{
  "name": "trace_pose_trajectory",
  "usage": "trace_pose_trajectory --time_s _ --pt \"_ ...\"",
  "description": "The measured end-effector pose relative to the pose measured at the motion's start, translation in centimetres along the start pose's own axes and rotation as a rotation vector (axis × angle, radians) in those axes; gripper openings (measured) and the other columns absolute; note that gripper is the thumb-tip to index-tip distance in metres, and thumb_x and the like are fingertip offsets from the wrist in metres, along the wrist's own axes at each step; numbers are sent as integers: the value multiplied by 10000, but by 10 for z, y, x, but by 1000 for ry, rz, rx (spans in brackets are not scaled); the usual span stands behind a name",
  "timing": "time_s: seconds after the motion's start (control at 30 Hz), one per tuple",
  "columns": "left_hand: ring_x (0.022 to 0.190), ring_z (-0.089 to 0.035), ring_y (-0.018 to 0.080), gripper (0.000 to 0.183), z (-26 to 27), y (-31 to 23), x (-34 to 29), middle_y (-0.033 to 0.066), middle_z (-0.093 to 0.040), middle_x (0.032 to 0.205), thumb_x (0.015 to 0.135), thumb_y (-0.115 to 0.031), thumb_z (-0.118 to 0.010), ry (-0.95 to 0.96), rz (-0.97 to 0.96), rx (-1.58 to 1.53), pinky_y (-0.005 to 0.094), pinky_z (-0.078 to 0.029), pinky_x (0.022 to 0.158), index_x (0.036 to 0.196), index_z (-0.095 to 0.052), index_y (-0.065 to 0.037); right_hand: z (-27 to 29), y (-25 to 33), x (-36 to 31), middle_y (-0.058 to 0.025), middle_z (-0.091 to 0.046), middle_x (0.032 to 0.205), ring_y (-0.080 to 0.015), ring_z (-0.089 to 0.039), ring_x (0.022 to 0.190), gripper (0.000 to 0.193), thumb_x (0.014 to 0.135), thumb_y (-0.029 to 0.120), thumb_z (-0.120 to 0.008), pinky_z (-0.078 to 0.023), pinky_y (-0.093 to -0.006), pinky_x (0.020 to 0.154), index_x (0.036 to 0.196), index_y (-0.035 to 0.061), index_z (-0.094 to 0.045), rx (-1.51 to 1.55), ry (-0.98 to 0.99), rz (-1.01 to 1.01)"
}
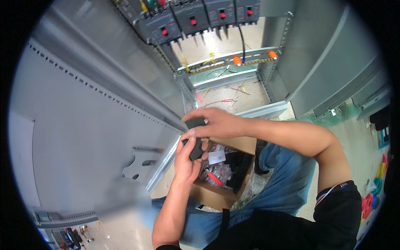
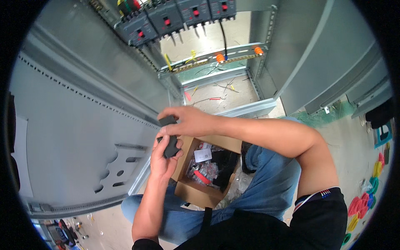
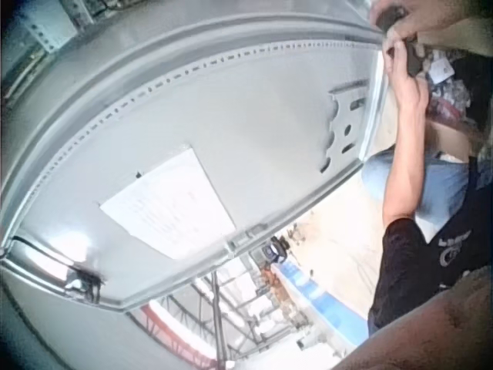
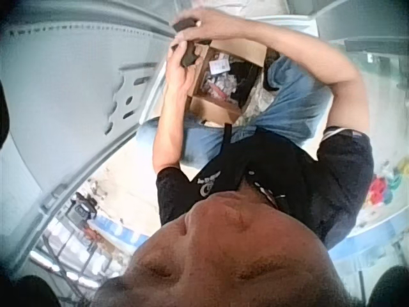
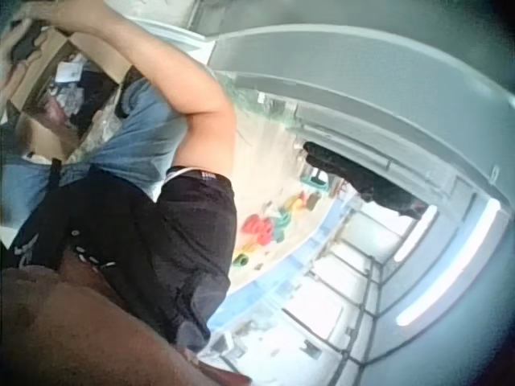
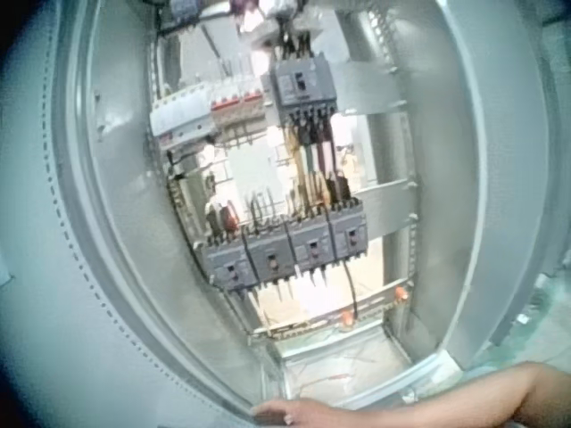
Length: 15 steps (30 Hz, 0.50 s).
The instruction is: The person unpacks small black electrical components from a cardboard box and installs them into an open electrical panel. They use a red utility knife to open plastic packaging and then place the components onto a DIN rail inside the panel.
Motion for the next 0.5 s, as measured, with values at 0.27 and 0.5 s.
trace_pose_trajectory --time_s 0.27,0.5 --pt "847 -624 193 430 0 3 2 133 -677 1075 1084 -492 -519 -42 88 -82 302 -515 619 1165 -647 -90 108 -18 35 -128 -729 850 -164 -726 721 391 1050 349 -586 -560 -351 584 1138 -20 -678 -90 -543 16" --pt "854 -646 211 481 -1 5 0 141 -683 1065 1080 -520 -501 -50 113 -52 313 -531 611 1179 -645 -72 218 -4 38 -245 -688 815 -468 -674 812 290 1025 272 -585 -508 -520 739 999 -7 -657 -525 -1122 255"
Point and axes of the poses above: each hand's wrist, its own x-axis towards the middle knuckle, its own z-axis out of the back of the hand, y = z × x, the point moved 2 cm from there along x, towards the middle knuckle
